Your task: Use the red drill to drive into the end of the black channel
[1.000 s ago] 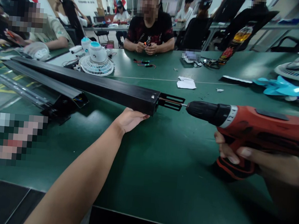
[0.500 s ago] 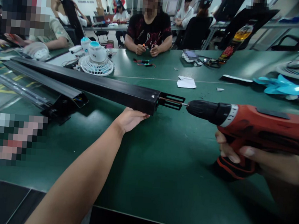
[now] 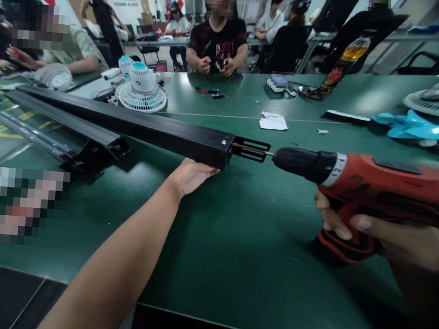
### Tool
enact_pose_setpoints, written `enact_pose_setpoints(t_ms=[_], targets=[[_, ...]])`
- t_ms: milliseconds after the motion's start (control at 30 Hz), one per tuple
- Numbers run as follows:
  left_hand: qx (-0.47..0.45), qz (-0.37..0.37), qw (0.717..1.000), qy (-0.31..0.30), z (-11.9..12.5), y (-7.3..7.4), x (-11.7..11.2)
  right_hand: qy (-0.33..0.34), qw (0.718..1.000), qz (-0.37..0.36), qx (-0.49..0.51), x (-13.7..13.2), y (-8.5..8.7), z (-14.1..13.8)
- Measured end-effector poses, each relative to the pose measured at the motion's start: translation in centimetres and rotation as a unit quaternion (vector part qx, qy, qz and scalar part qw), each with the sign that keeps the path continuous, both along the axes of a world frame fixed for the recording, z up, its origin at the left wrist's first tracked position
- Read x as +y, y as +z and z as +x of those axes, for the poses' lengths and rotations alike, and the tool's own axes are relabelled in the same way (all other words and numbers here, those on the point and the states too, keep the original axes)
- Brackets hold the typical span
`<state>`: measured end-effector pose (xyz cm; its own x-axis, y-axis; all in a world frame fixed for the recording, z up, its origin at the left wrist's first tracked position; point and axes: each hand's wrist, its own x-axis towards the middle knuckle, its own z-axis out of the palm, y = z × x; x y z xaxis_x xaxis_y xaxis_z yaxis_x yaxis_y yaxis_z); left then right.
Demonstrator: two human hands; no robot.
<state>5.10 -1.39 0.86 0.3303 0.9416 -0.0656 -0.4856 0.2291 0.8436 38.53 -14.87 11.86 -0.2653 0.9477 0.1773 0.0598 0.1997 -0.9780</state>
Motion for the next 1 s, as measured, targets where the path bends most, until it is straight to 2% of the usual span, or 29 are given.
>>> enact_pose_setpoints(t_ms=[200, 600, 1000], targets=[[0.004, 0.000, 1.000, -0.005, -0.03, -0.05, 0.12, 0.017, 1.000, 0.004, -0.006, 0.07, -0.16, 0.21], [0.004, -0.020, 1.000, 0.017, 0.26, 0.30, -0.13, 0.005, 1.000, -0.016, 0.015, 0.05, -0.45, 0.40], [-0.005, -0.004, 1.000, -0.003, -0.05, 0.01, 0.19, 0.017, 0.999, -0.036, 0.003, 0.08, -0.79, 0.95]])
